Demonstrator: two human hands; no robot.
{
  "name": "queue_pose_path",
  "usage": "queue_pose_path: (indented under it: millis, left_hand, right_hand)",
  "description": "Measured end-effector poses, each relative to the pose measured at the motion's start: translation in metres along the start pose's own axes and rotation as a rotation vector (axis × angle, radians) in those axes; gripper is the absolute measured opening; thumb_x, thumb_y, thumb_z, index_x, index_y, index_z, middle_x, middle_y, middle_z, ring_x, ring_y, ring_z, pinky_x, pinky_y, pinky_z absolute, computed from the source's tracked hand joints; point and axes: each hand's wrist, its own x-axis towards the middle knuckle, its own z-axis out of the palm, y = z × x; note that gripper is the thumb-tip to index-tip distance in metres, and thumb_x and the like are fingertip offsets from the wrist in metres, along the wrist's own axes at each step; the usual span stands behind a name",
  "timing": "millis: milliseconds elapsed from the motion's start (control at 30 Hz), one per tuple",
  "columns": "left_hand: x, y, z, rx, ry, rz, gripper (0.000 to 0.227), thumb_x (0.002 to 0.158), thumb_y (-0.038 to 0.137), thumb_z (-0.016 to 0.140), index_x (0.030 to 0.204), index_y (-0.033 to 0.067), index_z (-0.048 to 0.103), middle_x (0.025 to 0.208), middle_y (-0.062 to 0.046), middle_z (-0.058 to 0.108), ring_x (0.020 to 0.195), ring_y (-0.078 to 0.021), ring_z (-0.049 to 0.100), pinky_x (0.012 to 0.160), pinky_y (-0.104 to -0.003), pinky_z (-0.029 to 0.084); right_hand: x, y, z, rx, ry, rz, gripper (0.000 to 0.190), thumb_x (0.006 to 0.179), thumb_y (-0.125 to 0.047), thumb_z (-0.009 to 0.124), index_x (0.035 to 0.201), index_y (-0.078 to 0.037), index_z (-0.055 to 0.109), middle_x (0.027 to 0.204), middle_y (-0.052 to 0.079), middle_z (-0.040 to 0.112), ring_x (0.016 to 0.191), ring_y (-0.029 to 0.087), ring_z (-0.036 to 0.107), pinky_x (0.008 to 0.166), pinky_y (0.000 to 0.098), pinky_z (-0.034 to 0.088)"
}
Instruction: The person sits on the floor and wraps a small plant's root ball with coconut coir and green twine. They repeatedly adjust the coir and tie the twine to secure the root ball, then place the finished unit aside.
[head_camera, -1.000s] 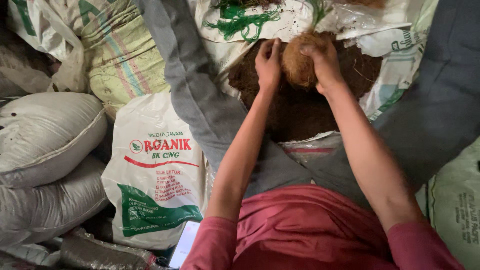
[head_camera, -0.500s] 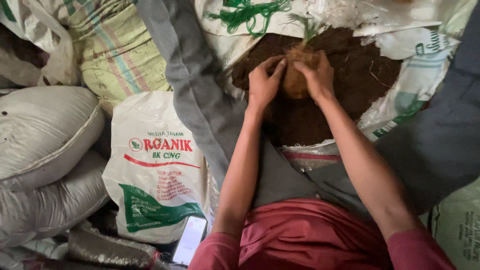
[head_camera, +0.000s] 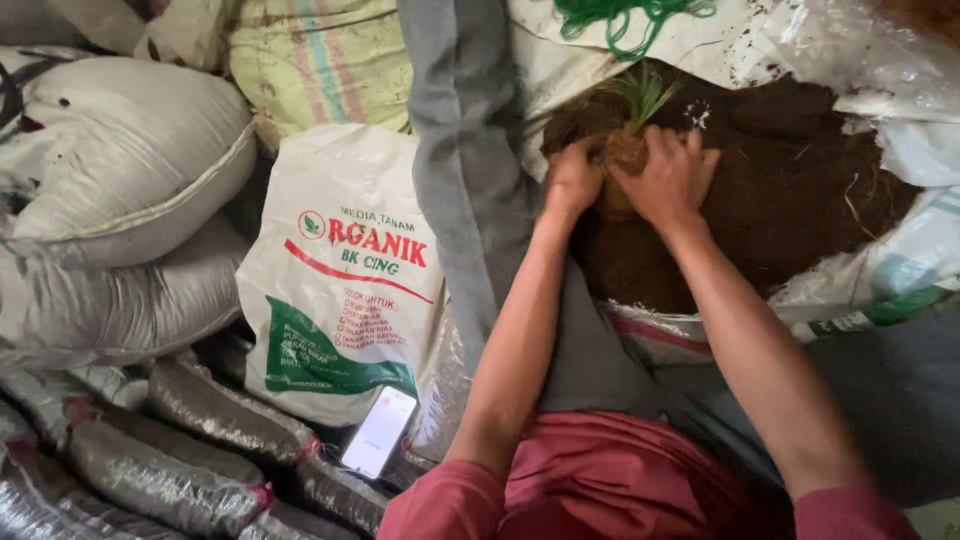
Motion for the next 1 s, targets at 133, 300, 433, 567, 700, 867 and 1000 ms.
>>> queue_pose_path:
  millis: [133, 300, 433, 567, 700, 867, 1000]
  left_hand:
    - [-0.002, 0.006, 0.0, 0.03, -0.009, 0.037, 0.035, 0.085, 0.015, 0.067, 0.118, 0.0159, 0.077, 0.111, -0.019, 0.075, 0.108, -0.0378, 0.071, 0.097, -0.044, 0.056]
    - [-0.003, 0.029, -0.024, 0.131, 0.132, 0.065, 0.026, 0.086, 0.012, 0.065, 0.108, 0.0141, 0.08, 0.108, -0.016, 0.078, 0.104, -0.0352, 0.074, 0.094, -0.045, 0.057]
    - [-0.006, 0.06, -0.045, 0.007, 0.274, 0.282, 0.029, 0.085, 0.009, 0.065, 0.113, 0.0081, 0.075, 0.111, -0.019, 0.075, 0.105, -0.0385, 0.071, 0.093, -0.045, 0.056]
    - [0.01, 0.095, -0.064, -0.009, 0.166, 0.208, 0.027, 0.087, 0.012, 0.066, 0.113, 0.0075, 0.074, 0.107, -0.019, 0.075, 0.101, -0.037, 0.073, 0.09, -0.044, 0.057]
    - [0.038, 0.107, -0.07, 0.097, 0.035, 0.155, 0.028, 0.087, 0.017, 0.069, 0.113, 0.0097, 0.075, 0.102, -0.02, 0.075, 0.098, -0.0376, 0.072, 0.088, -0.045, 0.056]
    - [0.071, 0.1, -0.05, 0.197, 0.086, 0.275, 0.025, 0.085, 0.013, 0.067, 0.108, 0.013, 0.078, 0.104, -0.019, 0.076, 0.1, -0.0382, 0.071, 0.091, -0.048, 0.056]
    - [0.093, 0.093, -0.031, 0.246, 0.059, 0.194, 0.038, 0.087, 0.007, 0.061, 0.12, 0.0184, 0.075, 0.114, -0.019, 0.07, 0.102, -0.0417, 0.069, 0.087, -0.05, 0.055]
  right_hand:
    - [-0.007, 0.012, 0.013, 0.034, 0.032, 0.012, 0.065, 0.086, -0.058, 0.084, 0.121, -0.007, 0.067, 0.115, 0.011, 0.072, 0.113, 0.036, 0.058, 0.083, 0.0569, 0.04]
    - [0.012, 0.005, -0.006, 0.12, -0.161, 0.109, 0.091, 0.078, -0.071, 0.082, 0.126, 0.005, 0.064, 0.118, 0.024, 0.068, 0.11, 0.044, 0.057, 0.084, 0.0708, 0.04]
    - [0.033, 0.016, -0.046, 0.173, -0.47, 0.228, 0.075, 0.083, -0.069, 0.075, 0.123, -0.006, 0.069, 0.123, 0.017, 0.07, 0.12, 0.038, 0.062, 0.093, 0.0665, 0.044]
    - [0.065, 0.025, -0.071, 0.406, -0.418, 0.249, 0.072, 0.088, -0.067, 0.073, 0.133, -0.011, 0.067, 0.119, 0.013, 0.074, 0.11, 0.035, 0.067, 0.094, 0.0575, 0.047]
    - [0.085, 0.028, -0.065, 0.558, -0.361, 0.33, 0.057, 0.093, -0.055, 0.073, 0.128, -0.01, 0.069, 0.112, 0.011, 0.075, 0.103, 0.026, 0.072, 0.09, 0.0422, 0.056]
    - [0.108, 0.032, -0.036, 0.538, -0.277, 0.21, 0.03, 0.097, -0.025, 0.078, 0.122, -0.008, 0.073, 0.11, 0.011, 0.077, 0.097, 0.024, 0.074, 0.087, 0.0382, 0.057]
    - [0.125, 0.037, -0.006, 0.36, -0.165, -0.014, 0.036, 0.087, -0.011, 0.086, 0.121, -0.005, 0.075, 0.108, 0.018, 0.071, 0.098, 0.034, 0.067, 0.086, 0.0437, 0.054]
